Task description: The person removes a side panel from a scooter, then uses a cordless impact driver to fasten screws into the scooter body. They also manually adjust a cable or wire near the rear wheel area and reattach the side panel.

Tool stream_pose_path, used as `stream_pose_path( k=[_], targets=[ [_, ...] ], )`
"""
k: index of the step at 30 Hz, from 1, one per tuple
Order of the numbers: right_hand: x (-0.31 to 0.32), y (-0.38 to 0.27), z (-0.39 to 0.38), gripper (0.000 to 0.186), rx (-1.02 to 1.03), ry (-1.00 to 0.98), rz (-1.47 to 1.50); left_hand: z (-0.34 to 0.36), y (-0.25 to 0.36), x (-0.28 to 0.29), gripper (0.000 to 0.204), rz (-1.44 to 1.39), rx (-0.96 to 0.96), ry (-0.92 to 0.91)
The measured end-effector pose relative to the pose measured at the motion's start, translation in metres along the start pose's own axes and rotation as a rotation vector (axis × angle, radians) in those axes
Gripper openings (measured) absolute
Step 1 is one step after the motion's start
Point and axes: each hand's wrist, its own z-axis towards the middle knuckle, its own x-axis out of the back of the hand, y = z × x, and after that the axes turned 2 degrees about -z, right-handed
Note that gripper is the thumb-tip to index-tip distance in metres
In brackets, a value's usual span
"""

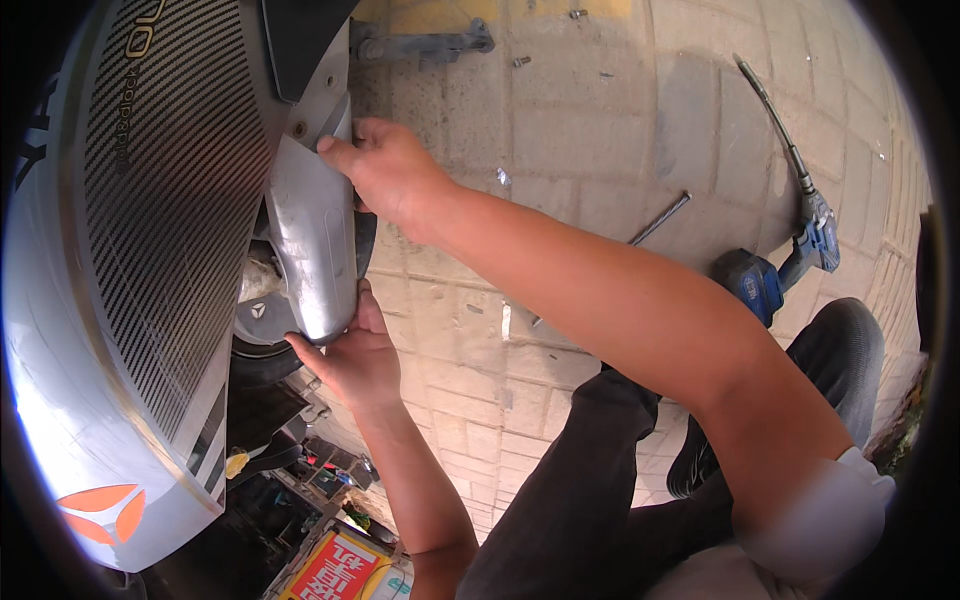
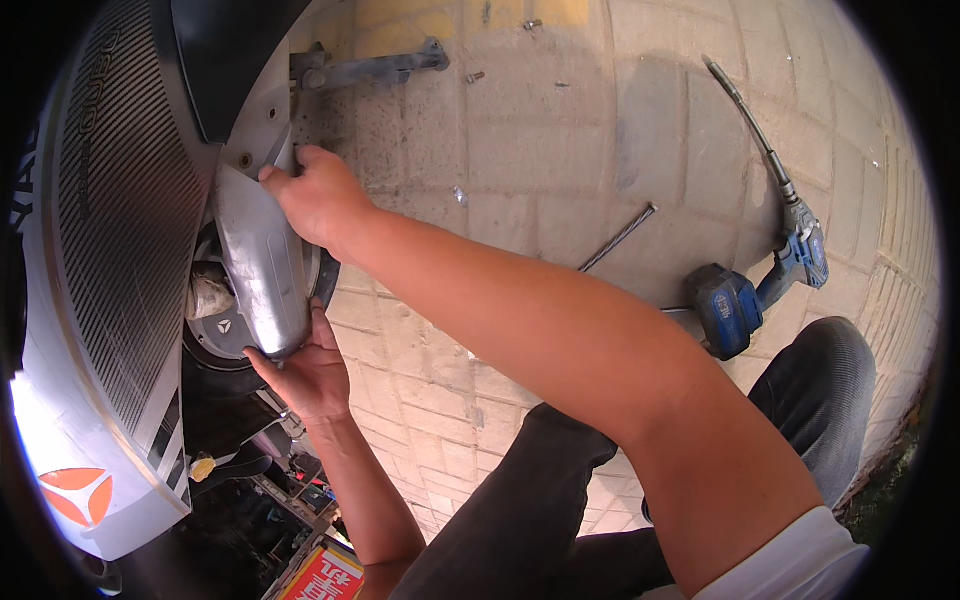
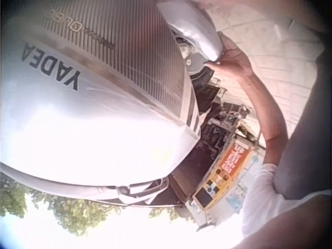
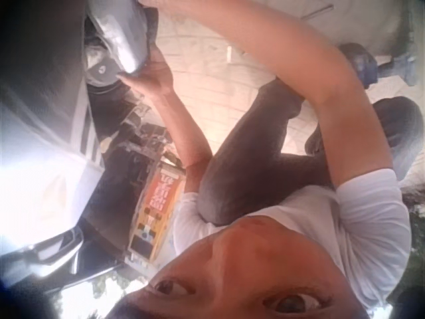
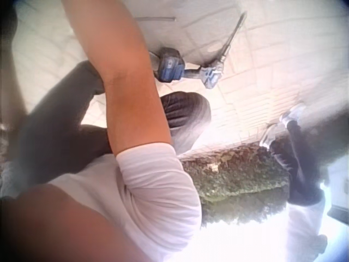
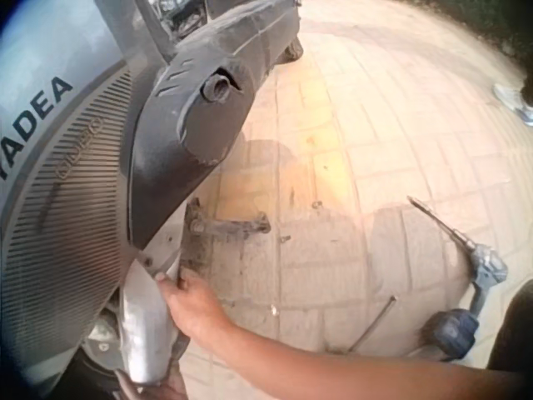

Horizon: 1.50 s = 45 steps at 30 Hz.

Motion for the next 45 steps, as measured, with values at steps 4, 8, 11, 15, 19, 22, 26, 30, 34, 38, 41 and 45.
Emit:
stream_pose_path(
  k=[4, 8, 11, 15, 19, 22, 26, 30, 34, 38, 41, 45],
  targets=[
    [-0.001, 0.005, 0.008, 0.04, 0.105, -0.042, -0.096, 0.003, -0.001, 0.003, 0.073, -0.012, -0.008, -0.019],
    [0.0, 0.004, 0.008, 0.039, 0.081, -0.055, -0.049, 0.005, -0.002, 0.003, 0.073, 0.001, -0.022, -0.019],
    [0.003, -0.001, 0.007, 0.039, 0.071, -0.068, -0.053, 0.005, -0.005, 0.0, 0.076, -0.017, -0.044, -0.017],
    [0.009, -0.006, 0.009, 0.04, 0.043, -0.086, -0.105, 0.001, -0.013, 0.002, 0.083, -0.028, -0.024, 0.045],
    [0.012, -0.008, 0.009, 0.042, 0.028, -0.086, -0.159, 0.0, -0.017, -0.002, 0.086, -0.012, -0.02, 0.091],
    [0.011, -0.006, 0.013, 0.045, 0.06, -0.097, -0.163, 0.003, -0.014, 0.004, 0.086, 0.015, 0.0, 0.072],
    [0.007, -0.003, 0.015, 0.046, 0.088, -0.06, -0.131, 0.005, -0.008, 0.01, 0.088, 0.055, 0.045, 0.088],
    [0.002, 0.007, 0.018, 0.046, 0.171, 0.026, -0.059, 0.002, -0.009, 0.012, 0.095, -0.044, 0.138, -0.004],
    [0.002, 0.009, 0.021, 0.048, 0.195, 0.031, -0.15, -0.011, -0.029, -0.002, 0.099, 0.145, 0.309, -0.028],
    [0.003, 0.01, 0.021, 0.049, 0.202, 0.037, -0.198, 0.012, -0.051, -0.045, 0.063, 0.724, 0.183, -0.228],
    [0.004, 0.002, 0.022, 0.049, 0.178, 0.012, -0.264, 0.045, -0.054, -0.063, 0.045, 0.819, 0.133, -0.341],
    [0.016, -0.017, 0.025, 0.046, 0.114, -0.007, -0.473, 0.065, -0.042, -0.078, 0.046, 0.85, 0.204, -0.29]
  ],
)
